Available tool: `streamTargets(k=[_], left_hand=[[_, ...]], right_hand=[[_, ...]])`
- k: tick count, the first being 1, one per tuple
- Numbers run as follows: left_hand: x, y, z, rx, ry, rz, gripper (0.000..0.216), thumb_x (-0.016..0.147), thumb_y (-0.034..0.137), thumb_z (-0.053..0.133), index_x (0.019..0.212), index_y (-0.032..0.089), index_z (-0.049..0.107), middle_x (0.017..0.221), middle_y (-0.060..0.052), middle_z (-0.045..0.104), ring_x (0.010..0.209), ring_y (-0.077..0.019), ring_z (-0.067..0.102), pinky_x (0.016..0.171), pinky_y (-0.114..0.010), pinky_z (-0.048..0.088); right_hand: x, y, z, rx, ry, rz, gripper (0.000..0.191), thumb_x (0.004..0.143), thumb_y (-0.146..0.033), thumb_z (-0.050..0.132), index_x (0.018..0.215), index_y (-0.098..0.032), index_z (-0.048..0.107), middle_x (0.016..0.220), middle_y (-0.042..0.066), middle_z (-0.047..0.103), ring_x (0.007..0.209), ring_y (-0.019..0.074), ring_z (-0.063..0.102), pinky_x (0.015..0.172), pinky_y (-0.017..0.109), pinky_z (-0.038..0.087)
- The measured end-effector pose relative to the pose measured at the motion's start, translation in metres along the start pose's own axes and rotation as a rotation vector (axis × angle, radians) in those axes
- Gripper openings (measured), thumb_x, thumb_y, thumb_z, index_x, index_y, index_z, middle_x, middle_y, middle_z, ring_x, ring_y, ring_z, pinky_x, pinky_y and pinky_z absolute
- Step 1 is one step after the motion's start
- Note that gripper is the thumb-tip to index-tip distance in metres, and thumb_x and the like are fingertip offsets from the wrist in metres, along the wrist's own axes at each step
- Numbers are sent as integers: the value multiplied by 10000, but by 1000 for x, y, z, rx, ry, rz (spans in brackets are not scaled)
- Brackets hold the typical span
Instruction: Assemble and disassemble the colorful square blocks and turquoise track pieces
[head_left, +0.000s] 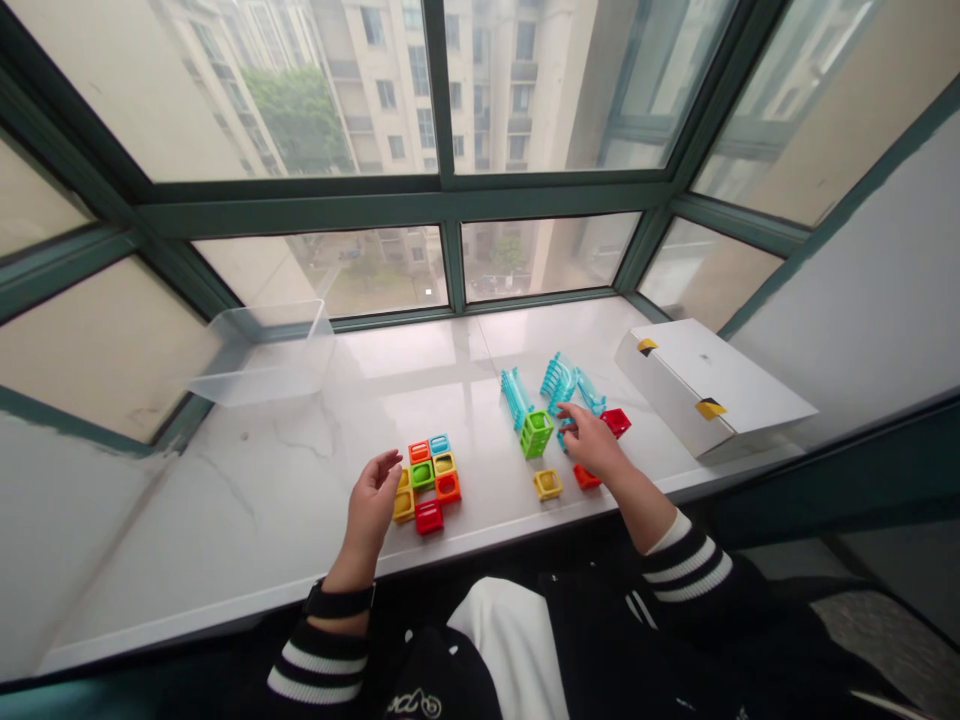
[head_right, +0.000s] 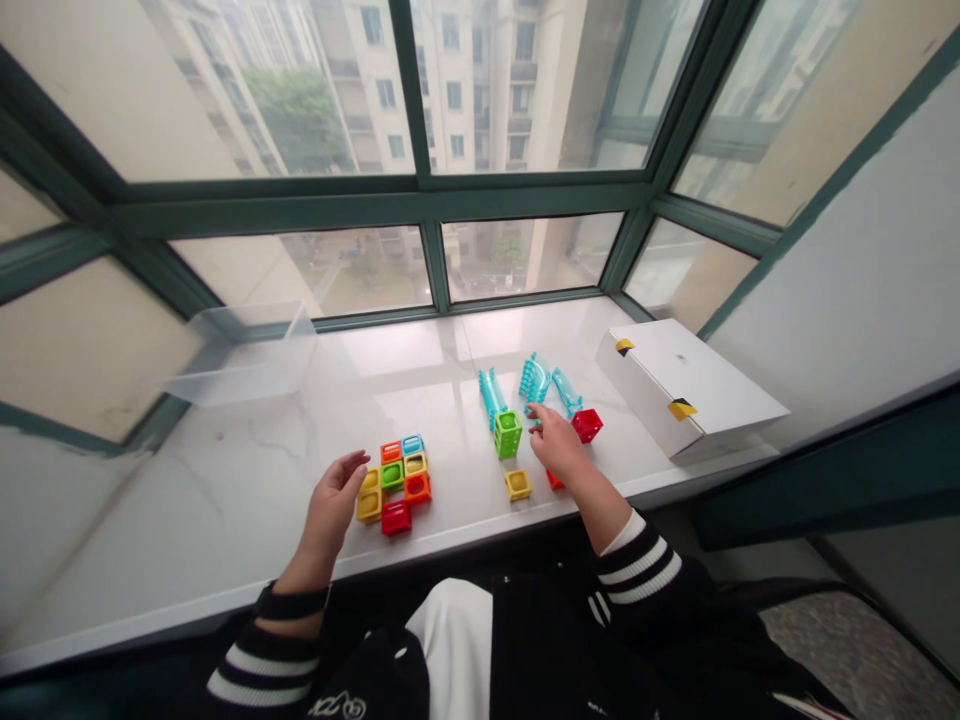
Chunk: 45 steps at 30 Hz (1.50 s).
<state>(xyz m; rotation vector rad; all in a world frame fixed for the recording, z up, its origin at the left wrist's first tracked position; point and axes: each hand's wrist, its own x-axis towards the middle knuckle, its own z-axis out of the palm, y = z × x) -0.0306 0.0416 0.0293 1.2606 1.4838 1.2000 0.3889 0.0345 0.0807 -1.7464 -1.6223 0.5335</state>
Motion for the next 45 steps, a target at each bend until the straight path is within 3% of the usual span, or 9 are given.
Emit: streamTargets(k=[4,7,14,19,21,24,26,33,45], left_hand=[[3,-10,-4,266,19,76,426,882,486,649,1225,242,717,1314,-109,694,1304,-314,623,1209,-566,421],[3,-18,-4,390,-11,119,432,848,461,654,1215,247,729,1290,-108,668,1308,-323,605,1215,-555,418],[3,-34,2,477,-123,159,461,813,337,674,1263,242,703,1406,-110,617,1371,-307,571,1234,-510,418],[4,-39,6,517,-129,189,496,802,222,648,1297,226,678,1394,-109,645,1344,-288,597,1215,-480,446],[3,-40,9,516,-138,214,484,807,210,646,1290,223,676,1384,-112,652,1328,-285,606,1206,-479,452],[2,-39,15,518,-151,263,448,816,218,666,1263,232,679,1331,-101,677,1281,-278,624,1182,-472,468],[1,-39,19,535,-145,289,425,820,232,682,1246,232,681,1283,-95,693,1235,-276,639,1154,-475,485],[2,-47,28,597,-124,331,506,846,261,681,1351,242,652,1405,-110,673,1307,-316,608,1169,-535,461],[0,-50,34,669,-89,411,480,889,267,623,1367,231,620,1403,-122,676,1312,-324,604,1176,-540,460]], right_hand=[[-13,-10,-11,49,223,-43,398,776,-75,525,1108,-219,689,1028,64,738,917,236,718,925,412,587],[-24,-26,-11,143,257,-131,316,793,-102,514,1024,-230,688,918,50,714,857,235,695,848,379,587],[-39,-57,32,264,-64,-421,299,863,-61,517,1011,-231,714,901,38,708,845,200,685,819,343,573],[-42,-60,84,216,-389,-447,448,871,-35,547,1247,-228,696,1187,81,694,944,177,718,847,327,607],[-43,-59,102,167,-458,-431,507,879,-67,604,1354,-236,658,1342,115,650,1107,218,715,959,379,611],[-44,-57,125,97,-483,-430,651,864,-118,704,1490,-242,578,1554,156,532,1411,302,574,1190,489,487],[-43,-55,137,71,-491,-430,748,850,-138,747,1555,-244,521,1630,168,460,1494,323,494,1250,511,419],[-44,-48,158,7,-492,-446,679,862,-99,714,1510,-248,576,1679,144,430,1508,321,487,1241,512,437],[-44,-48,158,-40,-450,-453,598,901,-59,606,1472,-234,608,1649,111,491,1466,292,543,1235,474,451]])
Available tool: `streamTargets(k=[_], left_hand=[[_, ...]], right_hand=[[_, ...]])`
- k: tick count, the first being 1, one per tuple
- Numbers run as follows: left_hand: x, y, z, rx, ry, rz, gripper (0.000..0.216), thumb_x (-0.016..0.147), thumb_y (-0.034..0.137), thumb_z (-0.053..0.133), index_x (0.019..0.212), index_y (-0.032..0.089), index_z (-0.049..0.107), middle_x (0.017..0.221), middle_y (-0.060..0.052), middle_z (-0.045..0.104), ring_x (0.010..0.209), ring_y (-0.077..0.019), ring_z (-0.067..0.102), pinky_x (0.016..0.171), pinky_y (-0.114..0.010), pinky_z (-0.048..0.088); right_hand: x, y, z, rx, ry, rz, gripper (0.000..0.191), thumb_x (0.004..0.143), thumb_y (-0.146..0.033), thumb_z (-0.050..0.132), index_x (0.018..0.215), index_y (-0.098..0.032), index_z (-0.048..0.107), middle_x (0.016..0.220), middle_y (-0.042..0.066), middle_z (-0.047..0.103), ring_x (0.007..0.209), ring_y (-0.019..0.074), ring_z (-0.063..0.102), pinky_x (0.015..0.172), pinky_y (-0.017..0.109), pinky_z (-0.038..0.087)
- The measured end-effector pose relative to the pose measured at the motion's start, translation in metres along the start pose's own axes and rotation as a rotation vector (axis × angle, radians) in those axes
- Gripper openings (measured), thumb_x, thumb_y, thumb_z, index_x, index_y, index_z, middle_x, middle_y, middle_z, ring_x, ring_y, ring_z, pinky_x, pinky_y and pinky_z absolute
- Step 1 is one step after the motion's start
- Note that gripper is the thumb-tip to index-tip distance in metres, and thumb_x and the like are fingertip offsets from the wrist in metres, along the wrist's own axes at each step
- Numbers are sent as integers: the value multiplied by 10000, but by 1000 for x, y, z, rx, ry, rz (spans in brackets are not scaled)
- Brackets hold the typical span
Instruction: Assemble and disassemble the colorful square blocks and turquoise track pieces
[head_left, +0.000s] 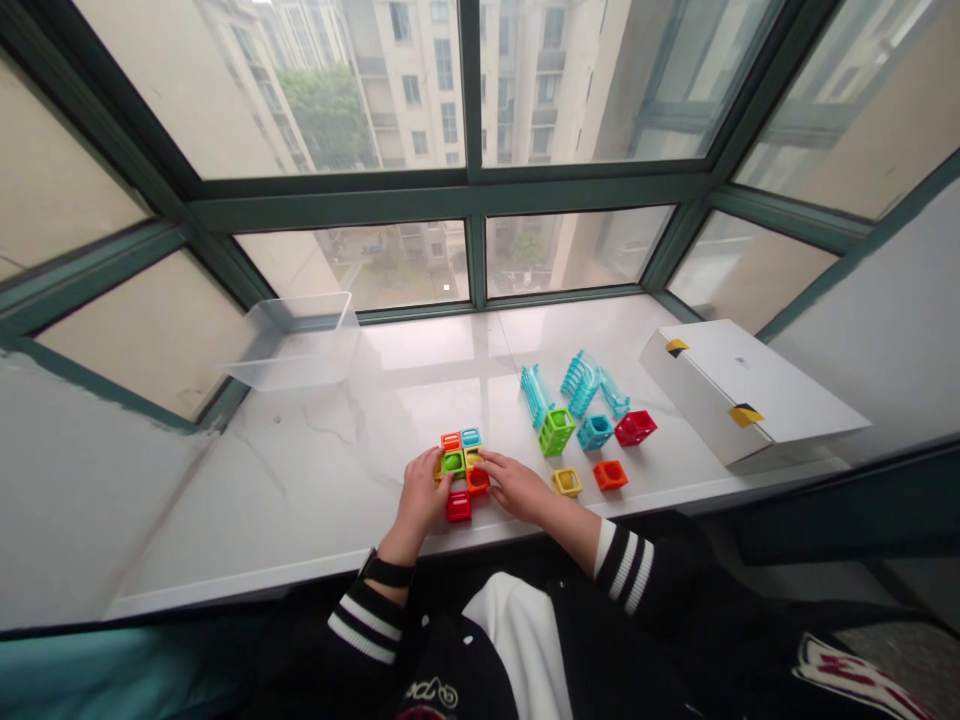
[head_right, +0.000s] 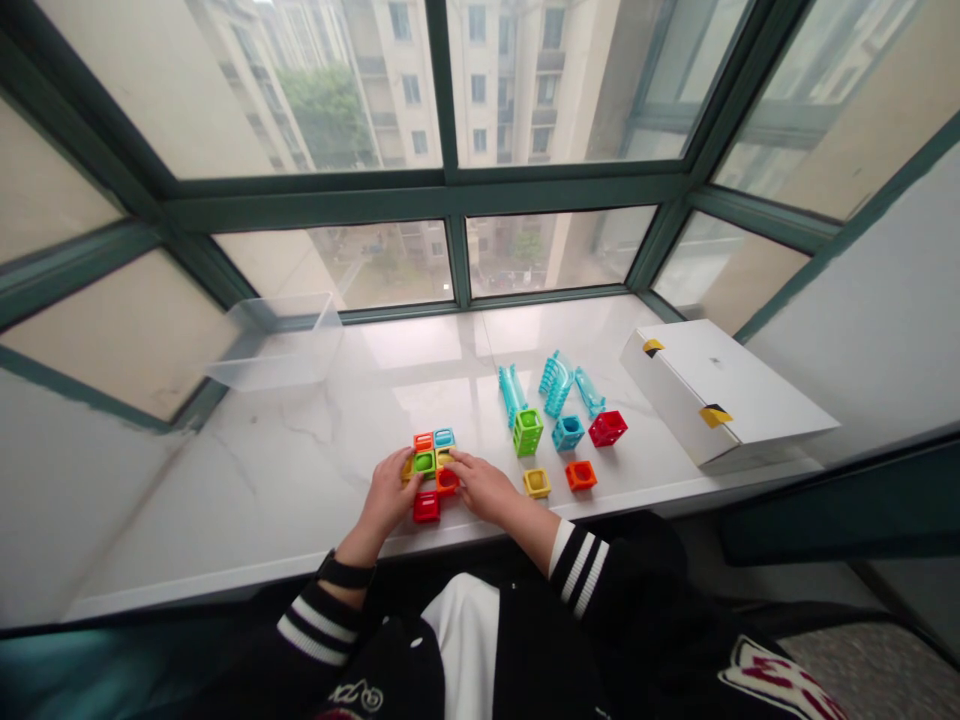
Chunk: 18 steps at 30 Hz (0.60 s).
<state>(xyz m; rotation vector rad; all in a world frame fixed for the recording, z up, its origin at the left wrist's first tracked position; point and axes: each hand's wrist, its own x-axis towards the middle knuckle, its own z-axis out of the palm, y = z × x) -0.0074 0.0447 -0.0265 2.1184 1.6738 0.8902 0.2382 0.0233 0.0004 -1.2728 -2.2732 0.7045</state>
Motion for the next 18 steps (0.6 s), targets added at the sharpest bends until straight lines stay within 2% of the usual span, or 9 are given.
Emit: streamTargets(k=[12,18], left_hand=[[3,7,-4,-12,-22,12,486,896,248,605,1380,228,626,1411,-117,684,1308,-320,613,1181,-529,462],[2,1,-8,-63,-24,9,470,930,318,590,1391,236,620,1488,-121,641,1380,-314,588,1218,-549,440]], right_hand=[[-1,-6,1,-46,-15,36,591,917,-78,591,1491,-219,588,1666,118,469,1474,300,534,1236,470,445],[-1,-10,-1,-15,-7,51,601,905,-70,610,1483,-234,596,1665,115,469,1472,308,534,1238,486,439]])
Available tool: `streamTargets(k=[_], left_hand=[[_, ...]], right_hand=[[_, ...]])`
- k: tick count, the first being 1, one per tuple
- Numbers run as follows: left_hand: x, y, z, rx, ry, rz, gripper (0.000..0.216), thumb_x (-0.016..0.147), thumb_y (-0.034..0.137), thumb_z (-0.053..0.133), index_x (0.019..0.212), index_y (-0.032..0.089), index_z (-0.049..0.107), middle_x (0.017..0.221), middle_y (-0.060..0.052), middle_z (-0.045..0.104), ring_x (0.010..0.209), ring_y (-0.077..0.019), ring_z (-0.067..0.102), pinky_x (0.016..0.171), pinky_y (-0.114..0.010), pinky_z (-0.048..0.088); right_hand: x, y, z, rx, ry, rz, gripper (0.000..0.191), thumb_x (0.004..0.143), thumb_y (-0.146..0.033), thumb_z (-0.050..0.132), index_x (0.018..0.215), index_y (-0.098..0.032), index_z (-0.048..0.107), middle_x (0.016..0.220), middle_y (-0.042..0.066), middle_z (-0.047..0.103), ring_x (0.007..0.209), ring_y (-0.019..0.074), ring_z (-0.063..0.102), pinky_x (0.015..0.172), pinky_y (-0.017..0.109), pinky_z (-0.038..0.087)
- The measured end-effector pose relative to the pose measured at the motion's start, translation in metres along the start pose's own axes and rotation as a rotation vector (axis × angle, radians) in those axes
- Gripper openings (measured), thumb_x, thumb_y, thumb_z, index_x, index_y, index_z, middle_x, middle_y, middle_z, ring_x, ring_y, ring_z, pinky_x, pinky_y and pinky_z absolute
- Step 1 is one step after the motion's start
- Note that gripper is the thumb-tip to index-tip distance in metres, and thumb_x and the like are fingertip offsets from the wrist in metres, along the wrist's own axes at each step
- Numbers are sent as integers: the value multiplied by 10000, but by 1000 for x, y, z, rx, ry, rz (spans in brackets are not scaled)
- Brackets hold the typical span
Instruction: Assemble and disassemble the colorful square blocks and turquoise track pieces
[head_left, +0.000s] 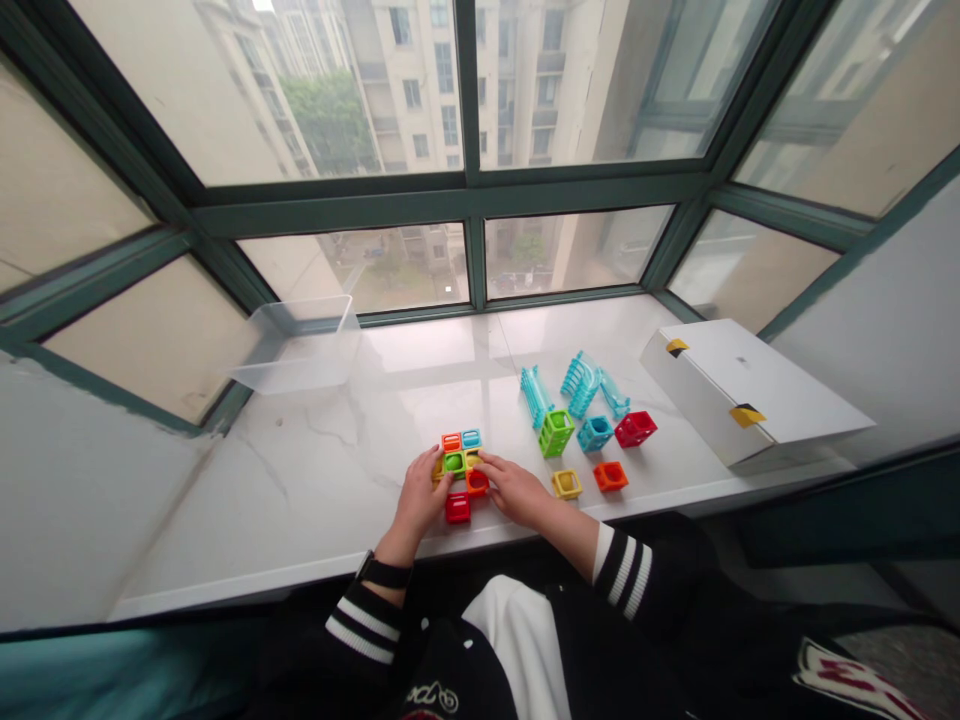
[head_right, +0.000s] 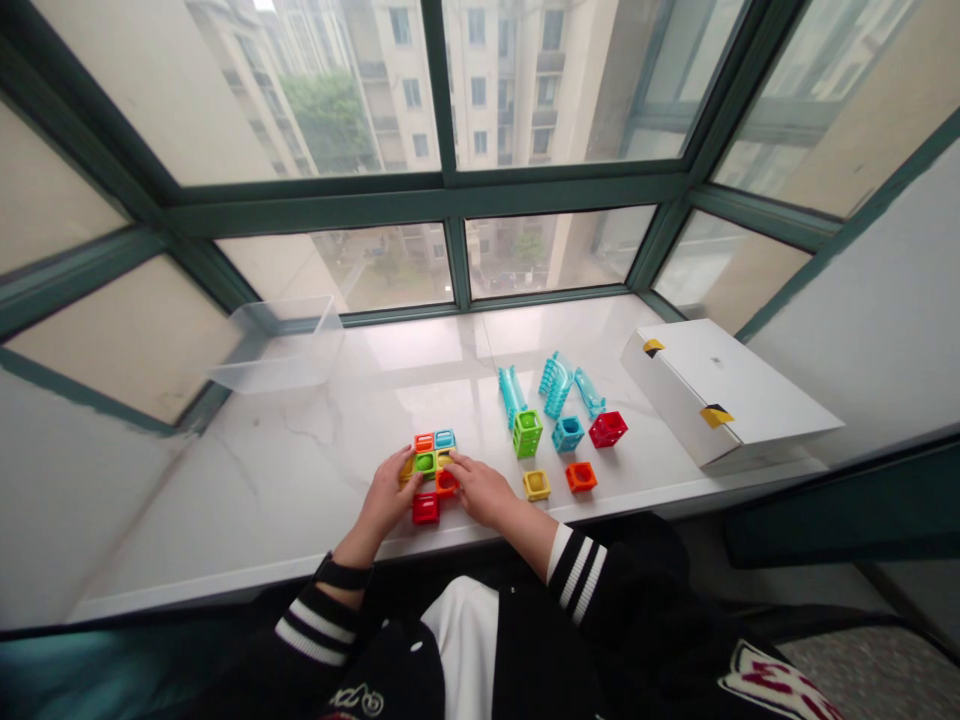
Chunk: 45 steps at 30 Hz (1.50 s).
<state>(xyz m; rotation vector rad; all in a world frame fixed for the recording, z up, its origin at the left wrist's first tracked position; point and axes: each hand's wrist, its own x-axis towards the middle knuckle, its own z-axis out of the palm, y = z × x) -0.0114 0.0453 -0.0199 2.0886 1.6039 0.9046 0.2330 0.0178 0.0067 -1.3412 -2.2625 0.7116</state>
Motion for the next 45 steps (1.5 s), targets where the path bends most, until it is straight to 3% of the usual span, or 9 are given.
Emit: streamTargets(k=[10,14,25,31,37,45], left_hand=[[-13,0,-40,-36,36,-38,391,1014,405,524,1351,241,637,1439,-108,662,1369,-276,601,1219,-516,456],[-17,2,-45,-31,8,-65,384,997,405,553,1336,254,653,1452,-101,652,1379,-280,590,1219,-519,453],[-12,14,-21,-44,-76,-8,372,979,340,585,1332,248,661,1542,-109,581,1439,-295,539,1245,-532,426],[7,24,-9,17,-41,37,401,1009,351,566,1394,255,619,1587,-106,543,1488,-313,485,1266,-558,390],[31,35,7,119,-100,85,482,1017,366,568,1475,215,573,1661,-139,461,1559,-355,394,1272,-570,358],[34,43,18,253,-196,98,602,961,451,688,1522,280,549,1655,-134,480,1520,-400,438,1245,-624,337]], right_hand=[[-3,-2,2,-5,-6,19,629,924,-112,620,1535,-246,552,1670,132,449,1437,315,558,1216,517,452],[-5,-1,1,-1,-1,23,648,906,-89,612,1532,-249,555,1669,118,453,1448,305,543,1210,501,460],[-13,-4,-11,0,6,17,558,889,-115,663,1435,-227,625,1590,154,515,1395,318,574,1174,510,480],[-15,-24,-16,-40,120,-75,474,858,-263,795,1314,-236,669,1433,156,590,1331,341,543,1140,540,461],[-11,-47,-9,-225,-12,-144,476,804,-459,873,1179,-206,726,1197,149,648,1145,358,575,1021,532,482],[-11,-44,7,-251,-35,-102,362,863,-373,816,1143,-169,713,1174,158,648,1113,331,592,944,463,493]])
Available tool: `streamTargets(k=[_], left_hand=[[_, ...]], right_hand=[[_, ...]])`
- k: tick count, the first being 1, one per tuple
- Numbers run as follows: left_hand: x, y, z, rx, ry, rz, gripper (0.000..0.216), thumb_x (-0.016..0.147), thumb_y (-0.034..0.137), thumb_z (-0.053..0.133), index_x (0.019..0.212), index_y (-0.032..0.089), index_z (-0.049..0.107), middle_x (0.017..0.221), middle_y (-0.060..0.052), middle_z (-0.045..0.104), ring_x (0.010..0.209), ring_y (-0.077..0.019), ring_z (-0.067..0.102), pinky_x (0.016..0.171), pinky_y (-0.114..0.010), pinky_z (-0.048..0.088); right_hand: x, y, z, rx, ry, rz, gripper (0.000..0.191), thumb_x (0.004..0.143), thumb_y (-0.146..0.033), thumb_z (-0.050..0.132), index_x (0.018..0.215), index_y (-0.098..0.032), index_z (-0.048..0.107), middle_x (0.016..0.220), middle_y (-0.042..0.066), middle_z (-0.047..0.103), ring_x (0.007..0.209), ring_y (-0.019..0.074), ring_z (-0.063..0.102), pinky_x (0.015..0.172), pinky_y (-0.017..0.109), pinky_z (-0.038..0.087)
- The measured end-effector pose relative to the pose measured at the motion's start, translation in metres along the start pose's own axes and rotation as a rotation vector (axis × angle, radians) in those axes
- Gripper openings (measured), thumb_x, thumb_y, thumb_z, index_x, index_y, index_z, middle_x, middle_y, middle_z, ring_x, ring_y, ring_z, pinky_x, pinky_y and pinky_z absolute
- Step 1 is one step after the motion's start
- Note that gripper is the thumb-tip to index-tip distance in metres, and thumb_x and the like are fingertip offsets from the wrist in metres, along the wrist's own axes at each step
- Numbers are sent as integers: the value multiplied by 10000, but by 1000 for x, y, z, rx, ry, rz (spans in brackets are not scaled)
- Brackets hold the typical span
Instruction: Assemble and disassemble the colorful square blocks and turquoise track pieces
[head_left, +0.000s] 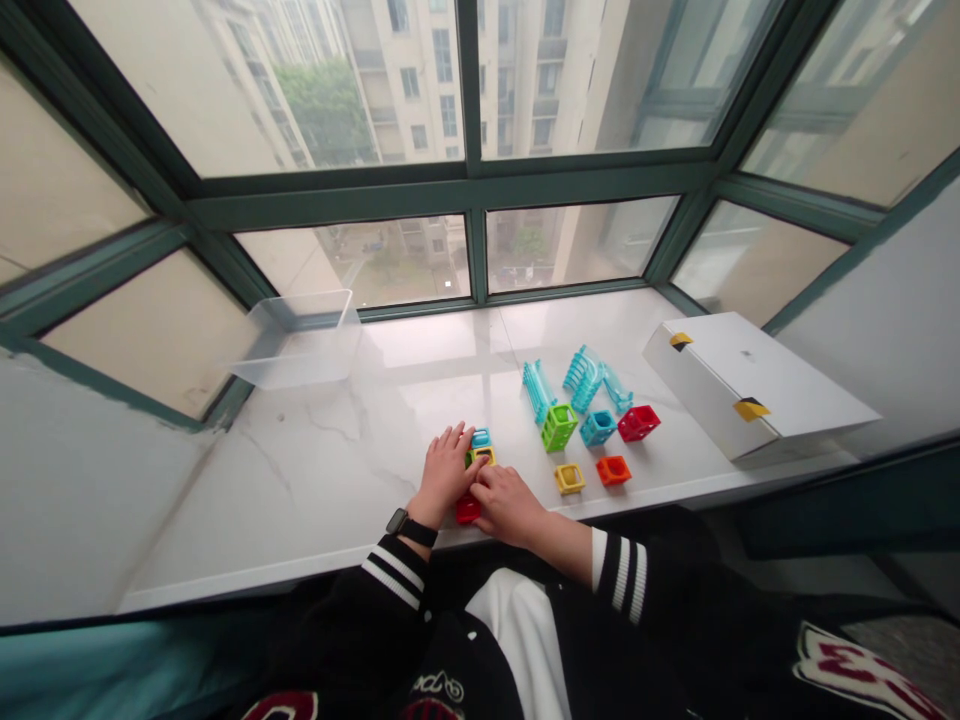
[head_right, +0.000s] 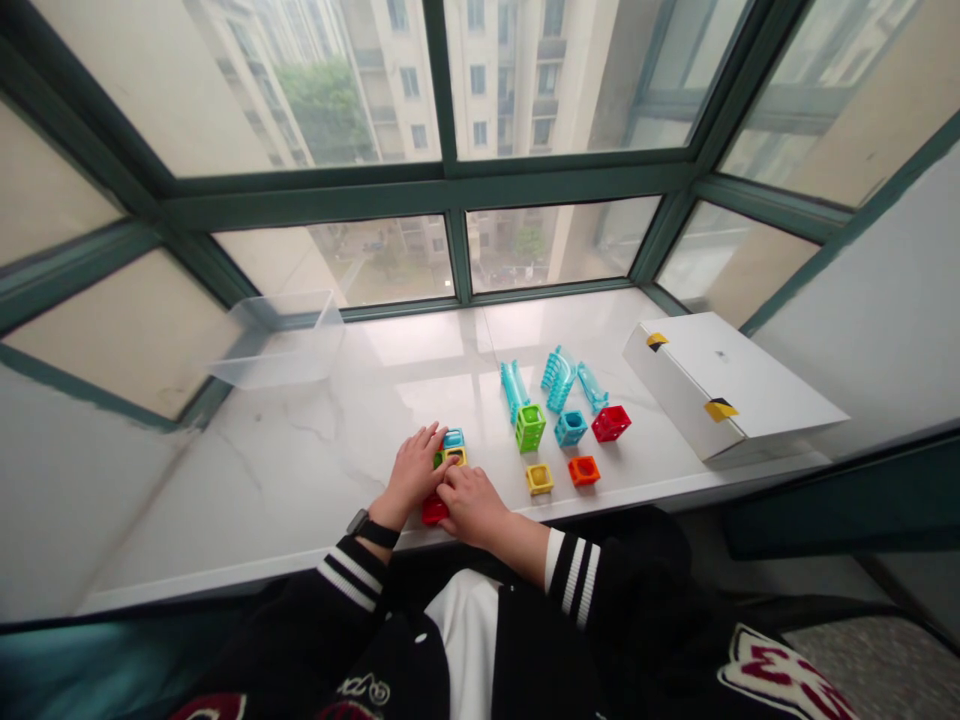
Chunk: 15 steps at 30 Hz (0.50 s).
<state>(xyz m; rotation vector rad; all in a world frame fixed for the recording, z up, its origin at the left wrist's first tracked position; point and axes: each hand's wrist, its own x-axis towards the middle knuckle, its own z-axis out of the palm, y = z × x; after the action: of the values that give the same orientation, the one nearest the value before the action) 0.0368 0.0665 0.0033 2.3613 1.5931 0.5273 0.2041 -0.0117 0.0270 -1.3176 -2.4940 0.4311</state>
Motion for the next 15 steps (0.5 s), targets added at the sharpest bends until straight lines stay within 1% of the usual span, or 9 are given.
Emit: streamTargets(k=[3,6,8,10,12,15], left_hand=[[-2,1,0,7,4,0,605,969,445,675,1533,272,540,1648,-143,485,1497,-400,466,1234,-614,353],[-2,0,1,8,4,-1,596,982,448,654,1534,262,535,1643,-148,489,1490,-398,472,1224,-606,362],[-1,0,2,14,-2,4,600,993,461,634,1543,250,522,1646,-152,485,1487,-391,475,1217,-594,372],[0,-1,3,18,-9,6,608,994,469,629,1546,243,515,1646,-156,483,1484,-386,479,1209,-581,381],[0,-2,2,12,-15,1,607,991,477,630,1543,249,518,1634,-154,500,1480,-379,484,1203,-564,388],[-3,-3,0,-11,-21,-2,576,998,474,614,1531,272,532,1605,-141,536,1464,-363,504,1196,-544,397]], right_hand=[[0,2,-1,28,8,-10,318,861,-366,807,1108,-185,721,1156,140,660,1098,317,601,948,453,486],[-3,5,-8,84,28,-78,350,829,-348,830,1139,-222,727,1179,119,678,1143,318,601,1004,464,468],[-6,6,-16,175,51,-135,402,800,-332,854,1170,-246,723,1203,102,691,1188,318,602,1049,470,456],[-10,9,-26,308,82,-159,411,802,-323,853,1183,-256,715,1223,93,698,1219,308,610,1078,460,457],[-14,12,-36,459,120,-137,391,836,-324,824,1199,-252,696,1223,91,702,1198,284,634,1066,434,487],[-20,23,-47,622,199,-61,374,877,-316,781,1222,-236,662,1175,82,701,1083,243,668,984,395,544]])
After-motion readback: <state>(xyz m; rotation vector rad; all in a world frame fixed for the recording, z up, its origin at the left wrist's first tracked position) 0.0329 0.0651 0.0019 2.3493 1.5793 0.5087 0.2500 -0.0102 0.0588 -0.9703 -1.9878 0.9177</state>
